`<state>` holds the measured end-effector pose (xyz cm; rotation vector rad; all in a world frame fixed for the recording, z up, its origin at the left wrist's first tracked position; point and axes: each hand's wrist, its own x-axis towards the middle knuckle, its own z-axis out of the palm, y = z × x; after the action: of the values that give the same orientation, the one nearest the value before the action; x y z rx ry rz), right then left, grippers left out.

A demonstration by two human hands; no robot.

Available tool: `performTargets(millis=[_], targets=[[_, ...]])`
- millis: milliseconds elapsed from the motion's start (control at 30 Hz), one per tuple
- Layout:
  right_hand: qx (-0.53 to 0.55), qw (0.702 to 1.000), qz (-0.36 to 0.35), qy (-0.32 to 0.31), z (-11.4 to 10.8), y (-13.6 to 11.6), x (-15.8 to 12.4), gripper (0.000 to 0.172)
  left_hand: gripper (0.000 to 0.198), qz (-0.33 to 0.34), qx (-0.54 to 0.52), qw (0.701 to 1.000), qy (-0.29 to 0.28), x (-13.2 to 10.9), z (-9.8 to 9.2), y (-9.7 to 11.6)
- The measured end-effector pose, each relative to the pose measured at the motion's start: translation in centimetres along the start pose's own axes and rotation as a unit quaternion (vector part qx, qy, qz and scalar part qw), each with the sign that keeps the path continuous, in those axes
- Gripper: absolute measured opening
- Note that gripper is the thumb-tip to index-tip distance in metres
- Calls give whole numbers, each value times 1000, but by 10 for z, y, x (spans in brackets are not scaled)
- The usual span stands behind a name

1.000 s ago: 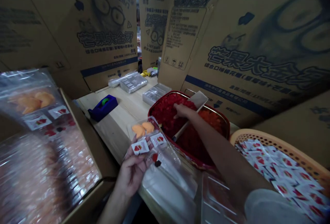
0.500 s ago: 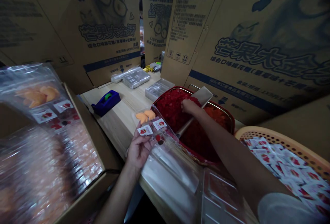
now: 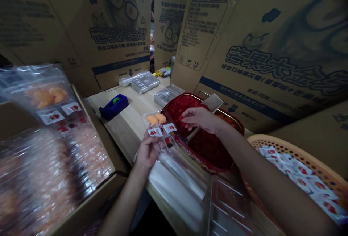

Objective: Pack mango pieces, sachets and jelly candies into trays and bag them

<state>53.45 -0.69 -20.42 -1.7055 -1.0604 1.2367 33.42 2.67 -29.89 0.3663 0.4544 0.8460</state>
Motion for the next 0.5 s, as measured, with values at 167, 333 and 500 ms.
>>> performTargets(millis=[167,333,500], targets=[[30,995,4,-94,58,-2,-25,9,67,0,3,1000,-13,1,-1,1],[-1,997,12,-77,83,3,-23,11,61,3,7,1000,-8,0,2,2],[-4,998,4,-64,80,2,-26,8,58,3,12,1000,-3,0,2,2]])
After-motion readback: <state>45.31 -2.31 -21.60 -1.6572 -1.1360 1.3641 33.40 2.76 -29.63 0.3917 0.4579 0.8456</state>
